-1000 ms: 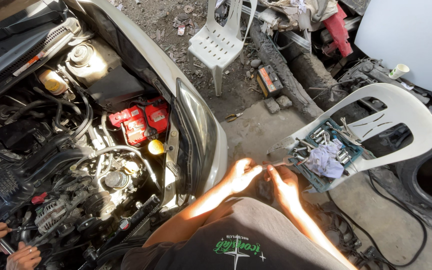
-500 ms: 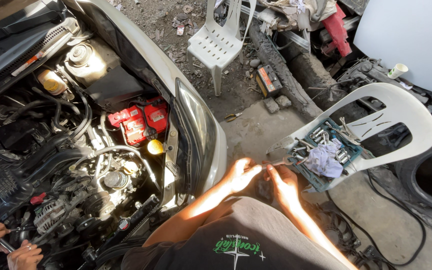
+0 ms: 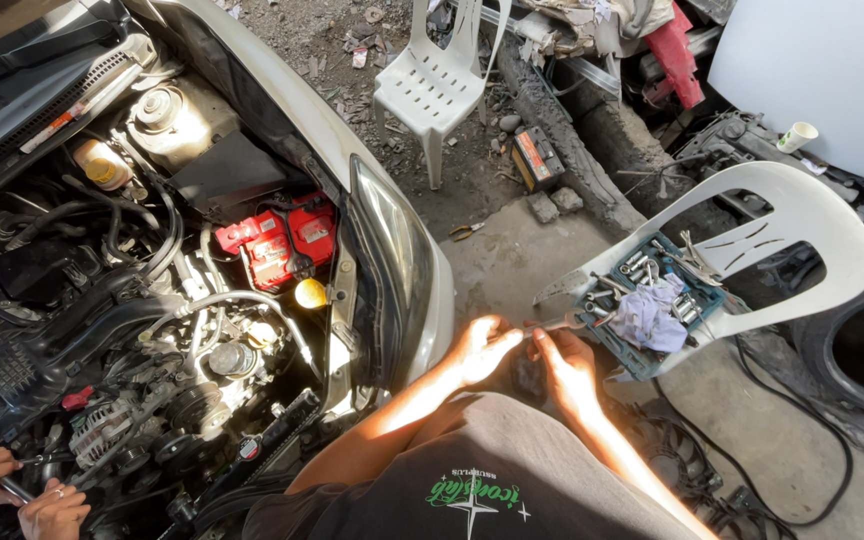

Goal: The person works under the open hood of a car, using a ratchet wrench to loosen and tighten bolts around the alternator in the engine bay. They reposition the wrench repeatedly, reach into the engine compartment with their hands, and at one point step back to pick a tool from a tray on a chair before resuming work on the engine.

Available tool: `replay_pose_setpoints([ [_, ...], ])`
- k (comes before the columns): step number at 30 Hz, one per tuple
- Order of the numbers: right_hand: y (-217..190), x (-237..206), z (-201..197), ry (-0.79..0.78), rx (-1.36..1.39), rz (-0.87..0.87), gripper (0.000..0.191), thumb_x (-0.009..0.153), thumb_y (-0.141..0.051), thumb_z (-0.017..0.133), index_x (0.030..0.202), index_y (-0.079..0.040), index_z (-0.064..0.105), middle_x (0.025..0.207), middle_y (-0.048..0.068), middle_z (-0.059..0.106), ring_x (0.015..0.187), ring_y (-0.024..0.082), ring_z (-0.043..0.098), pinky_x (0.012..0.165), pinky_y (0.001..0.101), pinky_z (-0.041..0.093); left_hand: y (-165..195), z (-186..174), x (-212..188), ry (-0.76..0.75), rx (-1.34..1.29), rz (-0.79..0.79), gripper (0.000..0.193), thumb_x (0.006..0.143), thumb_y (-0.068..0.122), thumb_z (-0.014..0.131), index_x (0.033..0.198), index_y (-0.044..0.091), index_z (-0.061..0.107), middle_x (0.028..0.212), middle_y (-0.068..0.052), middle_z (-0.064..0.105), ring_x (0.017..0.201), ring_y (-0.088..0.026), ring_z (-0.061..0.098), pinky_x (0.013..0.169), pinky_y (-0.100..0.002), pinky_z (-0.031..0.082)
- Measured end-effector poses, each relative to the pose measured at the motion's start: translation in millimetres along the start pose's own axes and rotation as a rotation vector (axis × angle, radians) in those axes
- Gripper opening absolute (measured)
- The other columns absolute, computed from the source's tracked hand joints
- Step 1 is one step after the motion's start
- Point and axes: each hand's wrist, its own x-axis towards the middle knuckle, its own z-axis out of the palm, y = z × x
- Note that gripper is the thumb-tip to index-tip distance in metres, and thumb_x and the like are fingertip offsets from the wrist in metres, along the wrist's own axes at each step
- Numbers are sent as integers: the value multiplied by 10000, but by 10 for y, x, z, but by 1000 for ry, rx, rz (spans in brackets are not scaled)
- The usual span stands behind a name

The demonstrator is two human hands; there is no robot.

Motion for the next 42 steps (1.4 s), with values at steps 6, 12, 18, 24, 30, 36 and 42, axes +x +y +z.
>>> replay_pose_setpoints([
  [6, 4, 8, 13, -3, 9, 1, 311, 994, -157, 666, 1200, 70, 717, 887, 71, 711, 784, 119, 605, 746, 265, 480, -34, -5, 13, 0, -15, 7, 276, 974, 264, 677, 987, -12, 682, 885, -80, 705, 829, -123, 633, 739, -306, 529],
  [12, 22, 23, 11, -13, 29, -5, 312, 992, -154, 666, 1200, 74, 711, 892, 68, 711, 787, 117, 604, 744, 261, 476, -24, -18, 17, -13, -55, 12, 266, 972, 257, 675, 983, -9, 688, 897, -71, 716, 843, -113, 638, 750, -296, 532],
  [18, 33, 42, -8, -8, 1, -21, 315, 998, -162, 667, 1203, 71, 718, 862, 69, 700, 788, 118, 605, 752, 263, 477, -27, -12, 46, -8, -27, 9, 255, 973, 247, 672, 963, -7, 684, 874, -65, 710, 825, -109, 634, 735, -295, 527],
  [24, 21, 40, -1, -1, -2, -15, 317, 989, -166, 670, 1195, 70, 715, 881, 63, 711, 783, 121, 605, 745, 266, 478, -66, -4, 53, -20, -77, 18, 249, 980, 242, 668, 952, -6, 678, 874, -54, 704, 816, -99, 627, 725, -286, 527],
  [30, 14, 41, 10, -1, 4, -14, 308, 986, -158, 674, 1188, 69, 720, 903, 69, 723, 783, 122, 609, 740, 268, 481, -53, -10, 40, -8, -42, 5, 250, 976, 245, 669, 950, -3, 681, 843, -52, 694, 782, -97, 611, 686, -289, 511],
  [36, 37, 54, -16, -4, 14, -13, 306, 995, -150, 670, 1193, 78, 719, 931, 84, 727, 800, 119, 614, 753, 267, 486, -24, -1, 47, 6, -16, 5, 249, 973, 247, 675, 947, 0, 684, 828, -50, 689, 772, -96, 605, 677, -290, 505],
  [42, 63, 49, -32, 0, 42, -9, 317, 982, -155, 676, 1192, 79, 712, 989, 80, 742, 800, 120, 610, 750, 271, 487, -44, 14, 37, -5, -48, 18, 238, 975, 242, 671, 948, 7, 681, 849, -45, 695, 796, -93, 614, 703, -282, 513],
])
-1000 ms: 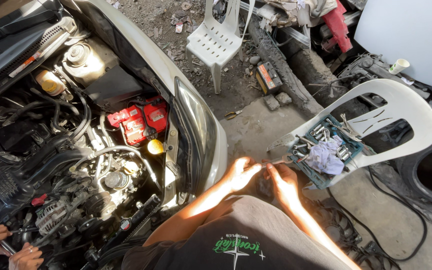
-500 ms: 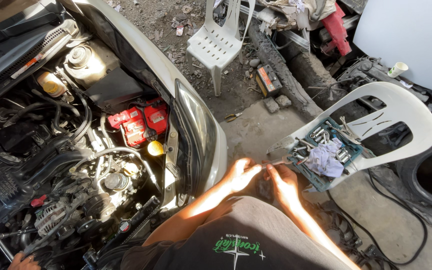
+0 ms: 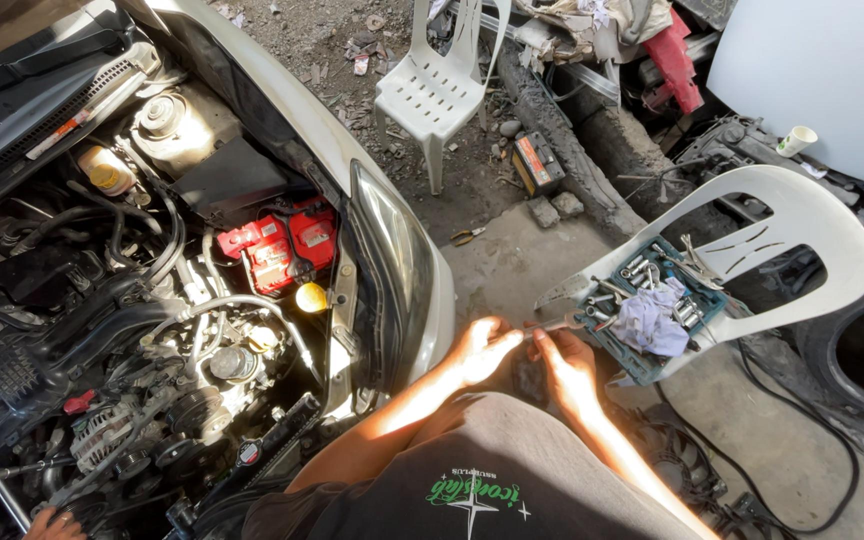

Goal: The person works under the open hood of a car, using a ratchet wrench to loosen and tighten bolts around the alternator in the engine bay. They reposition the wrench repeatedly, reach into the engine compartment with their hands, and at one point step back to pick a tool from a tray on a chair before resuming work on the engine.

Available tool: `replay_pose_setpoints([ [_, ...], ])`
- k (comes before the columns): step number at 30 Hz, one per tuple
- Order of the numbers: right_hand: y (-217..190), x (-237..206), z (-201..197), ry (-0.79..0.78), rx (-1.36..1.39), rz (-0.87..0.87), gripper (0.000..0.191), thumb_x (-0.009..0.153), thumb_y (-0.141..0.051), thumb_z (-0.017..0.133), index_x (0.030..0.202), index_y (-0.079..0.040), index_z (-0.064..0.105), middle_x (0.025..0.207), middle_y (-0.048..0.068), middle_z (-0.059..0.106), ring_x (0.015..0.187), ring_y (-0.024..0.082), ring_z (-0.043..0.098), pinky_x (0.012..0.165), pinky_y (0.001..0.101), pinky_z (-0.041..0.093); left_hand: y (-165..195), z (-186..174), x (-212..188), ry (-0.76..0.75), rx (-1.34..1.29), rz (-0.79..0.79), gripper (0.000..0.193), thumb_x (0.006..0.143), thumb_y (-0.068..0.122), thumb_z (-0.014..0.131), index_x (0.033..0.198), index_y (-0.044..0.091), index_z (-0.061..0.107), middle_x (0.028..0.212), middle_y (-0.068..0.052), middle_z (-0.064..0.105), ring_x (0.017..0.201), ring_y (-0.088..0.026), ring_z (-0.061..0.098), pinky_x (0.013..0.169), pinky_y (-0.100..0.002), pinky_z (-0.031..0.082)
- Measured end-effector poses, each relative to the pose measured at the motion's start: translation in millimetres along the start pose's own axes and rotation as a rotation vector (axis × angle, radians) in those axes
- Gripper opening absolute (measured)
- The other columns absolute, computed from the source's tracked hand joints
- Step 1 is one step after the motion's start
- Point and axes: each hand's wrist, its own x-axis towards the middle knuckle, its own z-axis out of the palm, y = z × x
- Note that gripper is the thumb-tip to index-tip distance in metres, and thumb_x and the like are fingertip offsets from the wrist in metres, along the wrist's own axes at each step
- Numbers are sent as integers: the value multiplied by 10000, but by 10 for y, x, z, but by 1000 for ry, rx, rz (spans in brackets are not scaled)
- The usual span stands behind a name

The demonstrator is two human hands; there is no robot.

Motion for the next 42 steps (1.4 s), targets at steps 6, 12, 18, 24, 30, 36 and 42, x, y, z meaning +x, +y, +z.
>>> replay_pose_setpoints([
  [6, -17, -16, 2, -2, -24, 0, 321, 981, -167, 674, 1198, 67, 713, 975, 72, 740, 798, 117, 612, 751, 269, 490, -8, 6, 1, 0, -13, 7, 240, 976, 238, 673, 950, -1, 673, 869, -58, 696, 815, -101, 621, 725, -292, 528],
  [12, -31, -31, 8, 2, -36, 9, 314, 983, -168, 672, 1187, 67, 717, 907, 63, 722, 787, 119, 606, 745, 266, 477, -2, 7, -12, 1, 7, -21, 242, 972, 244, 667, 967, 2, 680, 886, -63, 712, 824, -110, 636, 738, -290, 533],
  [18, -44, -50, 18, -13, -47, -17, 307, 992, -164, 668, 1189, 66, 719, 879, 62, 710, 789, 118, 608, 749, 264, 479, -4, 14, -28, 22, 10, -20, 264, 965, 251, 677, 982, -12, 684, 877, -71, 715, 816, -114, 640, 727, -295, 532],
  [24, -57, -64, 23, -25, -46, 6, 279, 993, -160, 668, 1155, 60, 723, 845, 53, 696, 782, 118, 608, 749, 263, 479, -45, 22, -65, 16, 1, 26, 268, 971, 258, 675, 1002, -9, 678, 902, -48, 716, 838, -93, 642, 743, -275, 532],
  [30, 1, -155, 28, -38, -145, 41, 262, 1002, -182, 662, 1121, 41, 733, 816, 35, 689, 770, 103, 605, 725, 247, 469, -179, 80, -220, 67, -11, -64, 238, 987, 246, 680, 965, 9, 661, 823, -51, 659, 755, -86, 556, 649, -280, 479],
  [36, 15, -290, 95, -134, -157, 13, 254, 1016, -212, 664, 1119, 11, 729, 814, 14, 692, 740, 66, 611, 682, 207, 479, -228, 60, -435, 131, -46, -33, 164, 967, 197, 690, 946, 37, 663, 841, -21, 686, 778, -67, 597, 694, -261, 506],
  [42, -72, -404, 86, -100, -86, 184, 251, 996, -222, 646, 1131, -25, 724, 779, -1, 657, 561, 44, 514, 489, 213, 395, -182, 113, -557, 123, -49, -64, 181, 994, 211, 672, 935, 41, 657, 827, -21, 669, 762, -72, 571, 677, -266, 491],
])
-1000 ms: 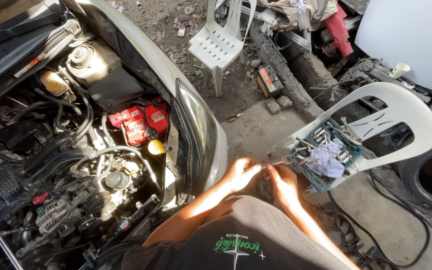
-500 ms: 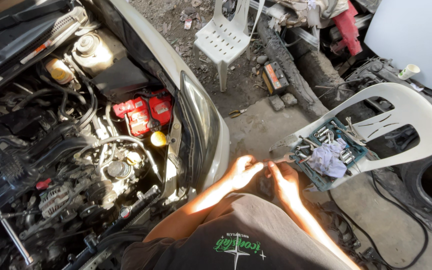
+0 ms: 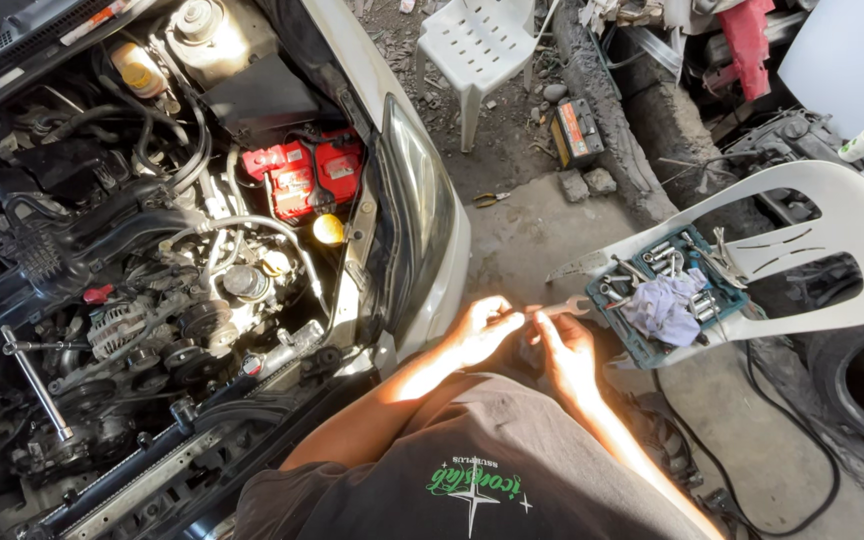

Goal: The person works under the open hood of a car, using a ratchet wrench to loosen and tighten bolts around the alternator in the engine bay. They reposition the wrench repeatedly, reach into the engine compartment with their hands, and at one point step back to pick a tool from a tray on a chair before resuming work on the engine.

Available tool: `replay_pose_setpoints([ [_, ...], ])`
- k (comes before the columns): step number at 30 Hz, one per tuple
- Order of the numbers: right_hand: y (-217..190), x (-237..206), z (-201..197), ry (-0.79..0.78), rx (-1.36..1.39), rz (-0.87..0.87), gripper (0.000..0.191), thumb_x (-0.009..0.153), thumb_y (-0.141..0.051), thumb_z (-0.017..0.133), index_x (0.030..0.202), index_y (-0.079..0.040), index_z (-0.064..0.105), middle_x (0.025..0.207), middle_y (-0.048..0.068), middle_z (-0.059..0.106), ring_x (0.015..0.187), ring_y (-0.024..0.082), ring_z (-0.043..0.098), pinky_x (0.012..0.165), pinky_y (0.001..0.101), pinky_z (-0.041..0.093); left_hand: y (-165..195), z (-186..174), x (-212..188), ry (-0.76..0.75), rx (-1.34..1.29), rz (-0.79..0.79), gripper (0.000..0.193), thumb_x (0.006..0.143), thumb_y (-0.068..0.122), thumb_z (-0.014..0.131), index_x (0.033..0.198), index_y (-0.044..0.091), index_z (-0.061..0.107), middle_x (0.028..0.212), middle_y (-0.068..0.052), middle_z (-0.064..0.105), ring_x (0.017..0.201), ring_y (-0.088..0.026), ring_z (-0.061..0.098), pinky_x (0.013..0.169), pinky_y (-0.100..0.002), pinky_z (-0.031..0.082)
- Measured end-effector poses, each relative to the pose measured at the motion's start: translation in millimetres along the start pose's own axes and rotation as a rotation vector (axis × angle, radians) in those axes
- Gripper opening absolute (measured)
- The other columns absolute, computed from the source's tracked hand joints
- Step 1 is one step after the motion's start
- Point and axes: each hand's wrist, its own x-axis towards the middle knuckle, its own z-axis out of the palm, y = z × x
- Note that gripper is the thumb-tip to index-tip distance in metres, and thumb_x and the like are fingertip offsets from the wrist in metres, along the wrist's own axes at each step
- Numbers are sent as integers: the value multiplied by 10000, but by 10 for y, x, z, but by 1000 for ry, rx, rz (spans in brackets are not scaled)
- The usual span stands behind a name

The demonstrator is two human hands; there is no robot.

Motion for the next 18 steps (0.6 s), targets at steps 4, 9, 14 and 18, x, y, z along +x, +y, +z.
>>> replay_pose_setpoints([
  [4, 29, -78, -26, -28, 29, -25, 248, 1019, -207, 642, 1140, -5, 720, 802, 0, 659, 610, 50, 528, 541, 211, 411, -20, 62, -73, -8, -23, 8, 174, 988, 207, 669, 929, 44, 657, 819, -13, 672, 758, -68, 574, 667, -265, 488],
  [9, 101, -126, -69, -56, 39, -81, 228, 1023, -182, 633, 1146, -10, 720, 813, 3, 663, 698, 57, 574, 609, 209, 449, -45, 104, -132, 13, 25, 32, 177, 984, 200, 677, 915, 38, 655, 807, -15, 669, 762, -70, 574, 679, -268, 493],
  [14, 152, -137, -89, -57, 124, -8, 212, 1009, -179, 635, 1100, -7, 720, 791, 3, 656, 658, 73, 570, 576, 228, 453, -84, 107, -185, -16, -34, 44, 175, 986, 211, 665, 924, 49, 653, 815, -7, 674, 758, -62, 580, 676, -266, 492],
  [18, 173, -126, -52, -55, 23, -52, 210, 1025, -184, 640, 1088, -9, 737, 794, 5, 657, 685, 63, 561, 613, 213, 437, -107, 92, -214, 12, 32, 36, 197, 987, 231, 670, 912, 50, 654, 787, -8, 655, 727, -62, 554, 644, -264, 474],
])
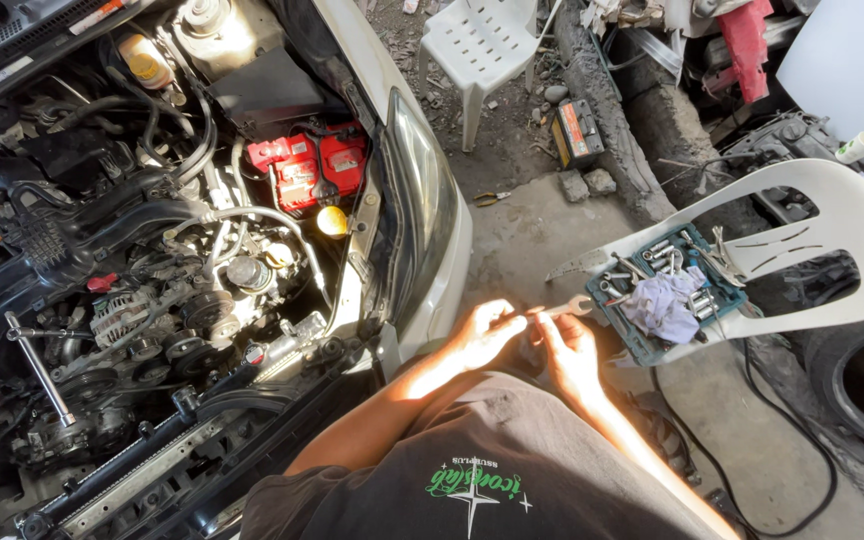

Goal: The person works under the open hood of a car, using a ratchet wrench to loosen and tighten bolts around the alternator in the engine bay. They reposition the wrench repeatedly, reach into the engine compartment with their hands, and at one point step back to pick a tool from a tray on a chair before resuming work on the engine.

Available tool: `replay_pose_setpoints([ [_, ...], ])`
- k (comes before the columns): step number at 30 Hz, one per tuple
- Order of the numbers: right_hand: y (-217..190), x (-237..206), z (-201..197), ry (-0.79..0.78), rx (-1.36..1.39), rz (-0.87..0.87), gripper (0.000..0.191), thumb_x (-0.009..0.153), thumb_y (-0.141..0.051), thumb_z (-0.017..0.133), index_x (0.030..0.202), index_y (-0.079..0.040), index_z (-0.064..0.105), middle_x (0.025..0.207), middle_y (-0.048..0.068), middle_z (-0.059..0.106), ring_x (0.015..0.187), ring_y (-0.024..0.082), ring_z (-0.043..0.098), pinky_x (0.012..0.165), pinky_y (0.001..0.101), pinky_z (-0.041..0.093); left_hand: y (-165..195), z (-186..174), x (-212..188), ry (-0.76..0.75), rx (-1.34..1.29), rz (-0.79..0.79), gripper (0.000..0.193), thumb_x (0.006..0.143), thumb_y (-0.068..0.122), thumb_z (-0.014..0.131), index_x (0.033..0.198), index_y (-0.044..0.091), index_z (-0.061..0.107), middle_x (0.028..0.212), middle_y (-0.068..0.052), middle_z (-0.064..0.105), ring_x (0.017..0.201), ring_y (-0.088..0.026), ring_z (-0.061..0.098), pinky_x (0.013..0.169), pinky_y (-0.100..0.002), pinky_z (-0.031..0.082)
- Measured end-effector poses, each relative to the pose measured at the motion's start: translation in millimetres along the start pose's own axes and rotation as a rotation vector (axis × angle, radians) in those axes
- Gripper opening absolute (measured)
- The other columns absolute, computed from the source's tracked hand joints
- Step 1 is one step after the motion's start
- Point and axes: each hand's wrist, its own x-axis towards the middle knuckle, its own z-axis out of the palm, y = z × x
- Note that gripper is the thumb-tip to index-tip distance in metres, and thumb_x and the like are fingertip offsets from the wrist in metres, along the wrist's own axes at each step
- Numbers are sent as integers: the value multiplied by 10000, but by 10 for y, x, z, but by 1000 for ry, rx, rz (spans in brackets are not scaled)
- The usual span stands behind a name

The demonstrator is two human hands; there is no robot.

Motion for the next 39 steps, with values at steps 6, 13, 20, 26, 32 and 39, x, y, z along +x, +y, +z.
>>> replay_pose_setpoints([
  [6, -17, 48, 108, 20, -95, 57, 214, 1016, -193, 644, 1050, -8, 747, 796, -5, 654, 685, 61, 542, 613, 227, 435, 71, -108, -83, 58, -41, 36, 202, 963, 238, 683, 894, 49, 656, 774, 5, 637, 717, -56, 533, 628, -266, 463],
  [13, 6, 132, 146, -63, -53, -18, 192, 990, -143, 667, 1061, 15, 750, 846, 33, 716, 766, 92, 613, 723, 258, 498, 157, -184, -140, 109, 52, 53, 221, 950, 248, 696, 888, 43, 642, 764, -2, 615, 731, -70, 521, 649, -266, 458],
  [20, 27, 210, 117, -16, -29, -20, 189, 983, -141, 660, 1061, 7, 747, 919, 24, 744, 793, 77, 619, 720, 250, 492, 269, -226, -39, 52, 4, 20, 199, 938, 246, 690, 904, 55, 647, 784, 7, 653, 743, -58, 552, 659, -255, 471],
  [26, -1, 226, 141, 3, -33, -55, 213, 999, -168, 661, 1060, 15, 750, 906, 38, 730, 787, 89, 614, 724, 253, 497, 408, -245, -23, 37, 31, 32, 237, 949, 266, 684, 909, 35, 653, 788, -17, 645, 745, -76, 546, 655, -272, 467],
  [32, -4, 198, 111, 3, -66, -30, 219, 988, -177, 660, 1044, 15, 750, 908, 34, 743, 794, 88, 623, 732, 249, 506, 344, -213, -51, 38, 48, 46, 235, 947, 271, 676, 927, 38, 656, 805, -18, 660, 765, -66, 562, 679, -268, 484],
  [39, 36, 245, 220, -113, 13, -58, 196, 1008, -145, 675, 1084, 20, 750, 889, 37, 705, 783, 88, 596, 737, 258, 495, 221, -322, -92, 80, -112, 91, 207, 927, 244, 693, 926, 43, 641, 808, -1, 642, 765, -63, 551, 668, -268, 470],
])
